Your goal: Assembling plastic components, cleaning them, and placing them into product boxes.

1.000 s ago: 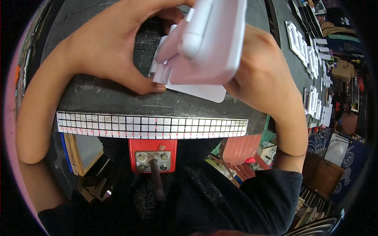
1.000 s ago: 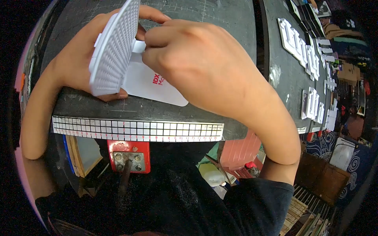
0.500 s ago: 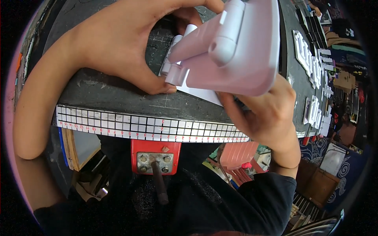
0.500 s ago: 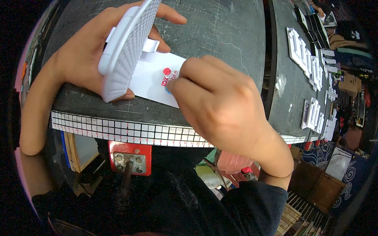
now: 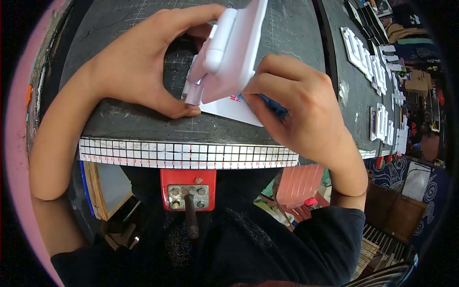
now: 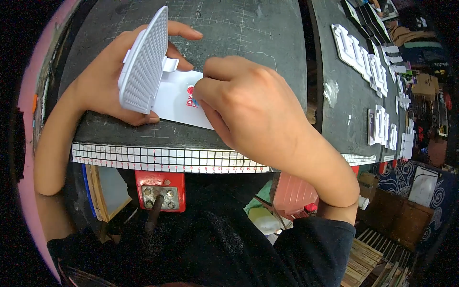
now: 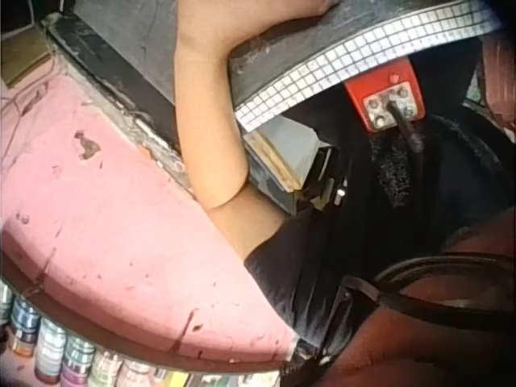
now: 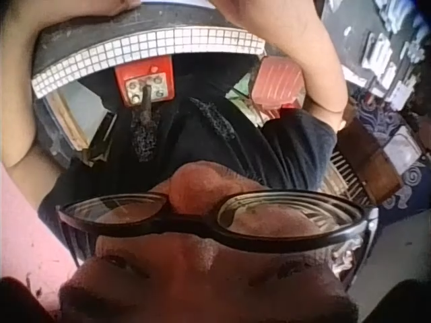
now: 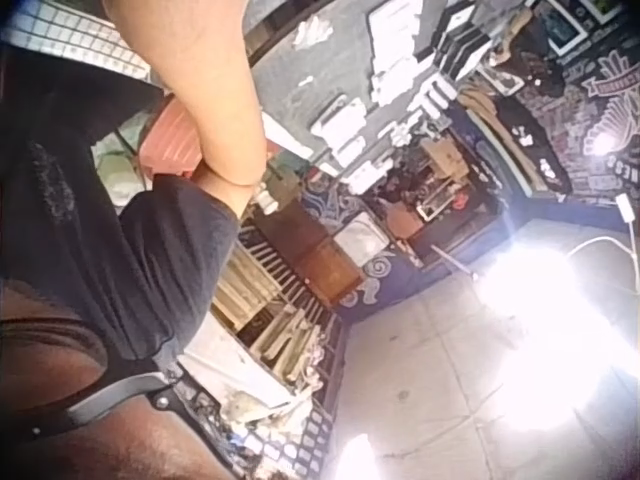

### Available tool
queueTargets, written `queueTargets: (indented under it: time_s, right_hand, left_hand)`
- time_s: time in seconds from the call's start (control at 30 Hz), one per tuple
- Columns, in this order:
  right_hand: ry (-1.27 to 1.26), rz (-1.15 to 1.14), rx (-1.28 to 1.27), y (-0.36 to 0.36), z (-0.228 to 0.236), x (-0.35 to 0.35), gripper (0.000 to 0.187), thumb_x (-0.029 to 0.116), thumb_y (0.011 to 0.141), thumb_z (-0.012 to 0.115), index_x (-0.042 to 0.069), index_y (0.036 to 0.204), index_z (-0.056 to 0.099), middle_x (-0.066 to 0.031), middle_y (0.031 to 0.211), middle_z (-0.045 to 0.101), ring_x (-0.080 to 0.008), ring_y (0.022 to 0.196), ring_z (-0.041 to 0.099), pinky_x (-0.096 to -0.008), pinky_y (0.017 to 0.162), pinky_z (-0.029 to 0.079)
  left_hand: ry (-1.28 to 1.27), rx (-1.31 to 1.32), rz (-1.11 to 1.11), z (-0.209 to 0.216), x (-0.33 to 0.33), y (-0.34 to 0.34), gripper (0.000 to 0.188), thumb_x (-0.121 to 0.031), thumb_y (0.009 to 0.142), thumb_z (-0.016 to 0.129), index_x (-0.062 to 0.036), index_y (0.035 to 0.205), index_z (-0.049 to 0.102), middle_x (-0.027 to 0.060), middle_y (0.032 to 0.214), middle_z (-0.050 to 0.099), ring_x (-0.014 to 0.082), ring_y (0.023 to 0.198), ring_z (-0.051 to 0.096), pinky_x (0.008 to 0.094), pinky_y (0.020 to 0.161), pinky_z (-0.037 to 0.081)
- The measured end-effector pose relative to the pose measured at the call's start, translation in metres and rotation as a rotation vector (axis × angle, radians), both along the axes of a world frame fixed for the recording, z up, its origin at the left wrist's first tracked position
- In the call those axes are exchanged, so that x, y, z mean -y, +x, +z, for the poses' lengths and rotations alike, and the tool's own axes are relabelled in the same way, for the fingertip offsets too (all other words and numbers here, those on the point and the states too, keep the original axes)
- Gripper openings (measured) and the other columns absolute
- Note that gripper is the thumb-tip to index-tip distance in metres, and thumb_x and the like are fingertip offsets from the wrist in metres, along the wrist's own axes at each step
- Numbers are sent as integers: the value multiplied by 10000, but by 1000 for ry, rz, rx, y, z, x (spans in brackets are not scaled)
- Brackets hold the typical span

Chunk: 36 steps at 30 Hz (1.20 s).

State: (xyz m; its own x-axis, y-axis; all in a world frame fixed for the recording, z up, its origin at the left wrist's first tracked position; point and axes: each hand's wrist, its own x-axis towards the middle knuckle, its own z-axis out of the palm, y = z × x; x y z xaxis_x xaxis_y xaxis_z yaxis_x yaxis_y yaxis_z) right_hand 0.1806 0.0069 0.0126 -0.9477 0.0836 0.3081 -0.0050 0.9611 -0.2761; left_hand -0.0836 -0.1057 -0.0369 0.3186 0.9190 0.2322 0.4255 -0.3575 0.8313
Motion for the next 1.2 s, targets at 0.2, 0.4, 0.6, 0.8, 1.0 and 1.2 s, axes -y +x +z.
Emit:
queueTargets:
  time_s: [0.2, 0.4, 0.6, 0.8, 1.0, 1.2]
  right_hand:
    - [-33, -33, -80, -6, -6, -14, 38, 28, 872, 759, 3, 892, 739, -149, 852, 683, -375, 777, 711, -468, 710, 578]
    - [-90, -230, -125, 4, -22, -70, 130, 69, 950, 770, 20, 1054, 828, -145, 942, 762, -301, 757, 738, -390, 717, 589]
    - [465, -356, -485, 1, -10, -69, 292, -1, 987, 740, 15, 1275, 785, -112, 1116, 802, -278, 1052, 773, -331, 964, 572]
    - [-130, 10, -9, 12, 19, 1, 362, -9, 751, 917, -21, 1083, 773, -147, 974, 798, -316, 886, 785, -377, 812, 613]
    - [-109, 36, 20, 2, 17, -11, 449, 84, 715, 960, -18, 1109, 773, -153, 924, 781, -324, 800, 783, -366, 732, 597]
    - [-135, -6, -2, 0, 15, -11, 333, 76, 690, 933, 9, 983, 790, -85, 807, 731, -250, 673, 722, -337, 592, 515]
  left_hand:
    - [35, -128, 62, 3, 2, -3, 1189, -102, 466, 967, -107, 1579, 547, 110, 1509, 639, 260, 1281, 717, 437, 1120, 583]
    - [103, -105, 61, -3, -3, 1, 1170, -103, 477, 977, -140, 1568, 556, 95, 1566, 596, 276, 1303, 713, 462, 1137, 572]
    - [217, -94, 59, -9, -6, -1, 1152, -102, 482, 997, -130, 1551, 567, 115, 1590, 584, 283, 1283, 727, 476, 1121, 585]
    - [270, -78, 56, -4, -4, 3, 1108, -158, 508, 1026, -67, 1522, 586, 123, 1468, 683, 254, 1180, 769, 444, 1037, 633]
    - [253, -72, 46, 2, -5, 3, 1080, -193, 501, 1047, -36, 1481, 620, 146, 1459, 685, 244, 1141, 776, 415, 1010, 648]
    - [259, -6, -3, -10, -8, -1, 1135, -249, 461, 1089, -18, 1470, 624, 198, 1504, 644, 251, 1150, 776, 387, 1018, 650]
